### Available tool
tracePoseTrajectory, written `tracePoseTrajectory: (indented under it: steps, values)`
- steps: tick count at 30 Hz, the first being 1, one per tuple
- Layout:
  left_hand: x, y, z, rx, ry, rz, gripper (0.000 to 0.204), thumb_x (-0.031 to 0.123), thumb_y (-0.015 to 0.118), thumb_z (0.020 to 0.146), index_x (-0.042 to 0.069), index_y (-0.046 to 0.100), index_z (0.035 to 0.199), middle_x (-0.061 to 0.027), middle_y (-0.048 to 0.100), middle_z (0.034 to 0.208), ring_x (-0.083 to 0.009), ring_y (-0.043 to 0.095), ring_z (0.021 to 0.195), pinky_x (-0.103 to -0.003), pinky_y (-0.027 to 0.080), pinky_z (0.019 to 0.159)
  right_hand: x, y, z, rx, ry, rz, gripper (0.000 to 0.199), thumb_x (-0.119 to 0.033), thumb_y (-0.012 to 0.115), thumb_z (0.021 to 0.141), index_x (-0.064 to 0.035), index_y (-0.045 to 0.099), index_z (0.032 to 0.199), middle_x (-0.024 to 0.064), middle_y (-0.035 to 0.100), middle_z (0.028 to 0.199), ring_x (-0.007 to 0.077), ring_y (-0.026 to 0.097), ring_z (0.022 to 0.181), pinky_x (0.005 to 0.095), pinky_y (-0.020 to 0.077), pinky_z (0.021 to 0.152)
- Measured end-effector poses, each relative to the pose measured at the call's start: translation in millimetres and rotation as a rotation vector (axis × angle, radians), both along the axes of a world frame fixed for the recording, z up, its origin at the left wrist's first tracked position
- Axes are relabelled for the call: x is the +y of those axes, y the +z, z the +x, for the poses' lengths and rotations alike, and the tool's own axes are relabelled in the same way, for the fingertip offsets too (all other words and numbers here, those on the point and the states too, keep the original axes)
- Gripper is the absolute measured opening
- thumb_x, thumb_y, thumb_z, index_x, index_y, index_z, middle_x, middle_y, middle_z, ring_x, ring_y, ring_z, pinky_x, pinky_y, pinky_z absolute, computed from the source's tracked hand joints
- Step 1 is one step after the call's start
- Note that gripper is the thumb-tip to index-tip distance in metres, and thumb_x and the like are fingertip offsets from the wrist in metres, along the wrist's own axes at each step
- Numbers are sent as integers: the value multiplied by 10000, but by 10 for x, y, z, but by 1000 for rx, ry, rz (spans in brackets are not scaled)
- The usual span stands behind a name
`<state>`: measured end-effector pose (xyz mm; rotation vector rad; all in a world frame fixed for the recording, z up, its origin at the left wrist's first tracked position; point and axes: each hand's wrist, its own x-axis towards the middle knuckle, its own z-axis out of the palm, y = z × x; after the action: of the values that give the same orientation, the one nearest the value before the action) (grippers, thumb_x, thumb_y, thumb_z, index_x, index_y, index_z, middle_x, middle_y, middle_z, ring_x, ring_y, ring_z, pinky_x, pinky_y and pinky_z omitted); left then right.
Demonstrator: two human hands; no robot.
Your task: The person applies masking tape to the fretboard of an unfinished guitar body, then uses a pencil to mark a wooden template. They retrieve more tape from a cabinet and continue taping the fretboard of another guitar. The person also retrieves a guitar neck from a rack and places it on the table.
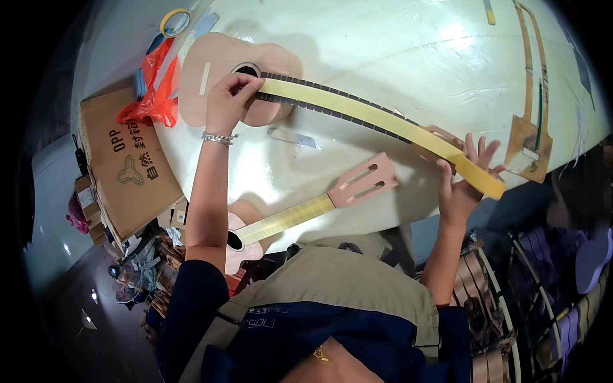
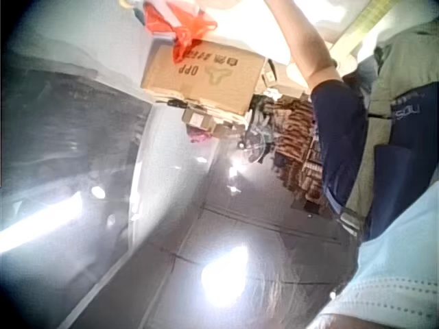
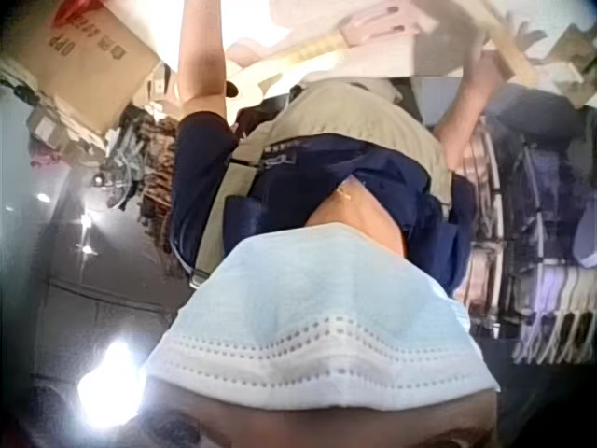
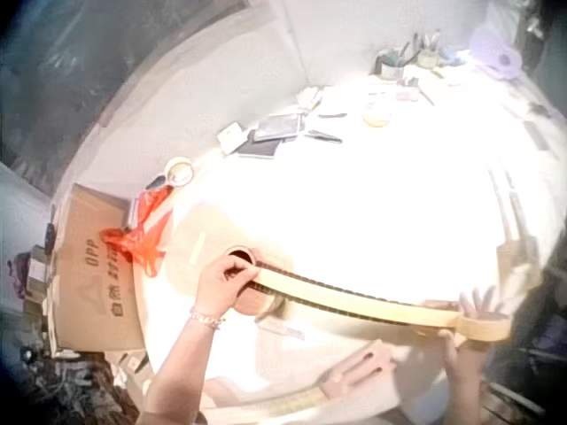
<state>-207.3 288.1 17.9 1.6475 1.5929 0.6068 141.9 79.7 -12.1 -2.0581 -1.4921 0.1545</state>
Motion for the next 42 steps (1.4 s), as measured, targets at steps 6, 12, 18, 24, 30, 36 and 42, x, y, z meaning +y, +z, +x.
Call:
tracePoseTrajectory:
  steps: [6, 12, 18, 24, 30, 36, 42]
  values:
    - [142, -8, -16, -186, 84, -213, 180, 140, 681, 802, 5, 634, 911, -12, 617, 720, -68, 553, 638, -198, 455, 574, 80, -89, -6, 467, -237, 13, 866, -153, 685, 802, 46, 94, 1403, 123, 653, 971, 127, 589, 971, 320, 368, 987]
    - [164, 59, 11, -226, 106, -217, 533, 114, 731, 738, -32, 427, 1150, -34, 623, 669, -81, 565, 561, -206, 471, 506, 108, -29, 28, 553, -312, 11, 868, -106, 673, 801, 56, 68, 1403, 84, 639, 913, 76, 561, 899, 299, 411, 947]
    - [190, -26, -25, -64, 97, -153, 501, 131, 754, 706, -30, 482, 1094, -69, 633, 817, -85, 571, 565, -203, 464, 495, 62, -131, 77, 590, -308, 29, 889, -105, 693, 780, 64, 77, 1399, 82, 636, 938, 103, 571, 915, 319, 434, 923]
    - [9, -18, 76, 365, -253, 504, 558, 105, 647, 772, 43, 436, 1285, -122, 567, 1179, -241, 568, 1025, -406, 414, 915, 52, -95, 51, 595, -257, 44, 923, -128, 681, 780, 68, 20, 1394, 71, 652, 885, 139, 603, 941, 334, 397, 969]
    - [-273, -293, 84, 631, -469, 489, 615, 416, 449, 882, 149, 280, 1410, -46, 348, 1423, -318, 206, 1355, -659, -201, 920, 92, -75, 3, 570, -326, 19, 924, -135, 679, 772, 64, 25, 1394, 64, 670, 848, 125, 618, 929, 323, 359, 1003]
    - [-984, -280, 1091, 571, -601, 320, 764, 540, 517, 804, 142, 278, 1410, -18, 256, 1469, -332, 118, 1373, -723, -112, 907, 113, -235, -201, 615, -348, 138, 792, -158, 622, 834, 18, 108, 1410, 72, 636, 943, 139, 591, 941, 352, 322, 1013]
    - [-1267, -94, 1525, -35, -957, 409, 438, 169, 652, 783, 83, 531, 1195, -85, 529, 1243, -253, 435, 1219, -510, 352, 957, 184, -569, -343, 530, -326, 326, 591, -204, 514, 894, 0, 246, 1379, 76, 599, 1019, 192, 564, 991, 433, 4, 1093]
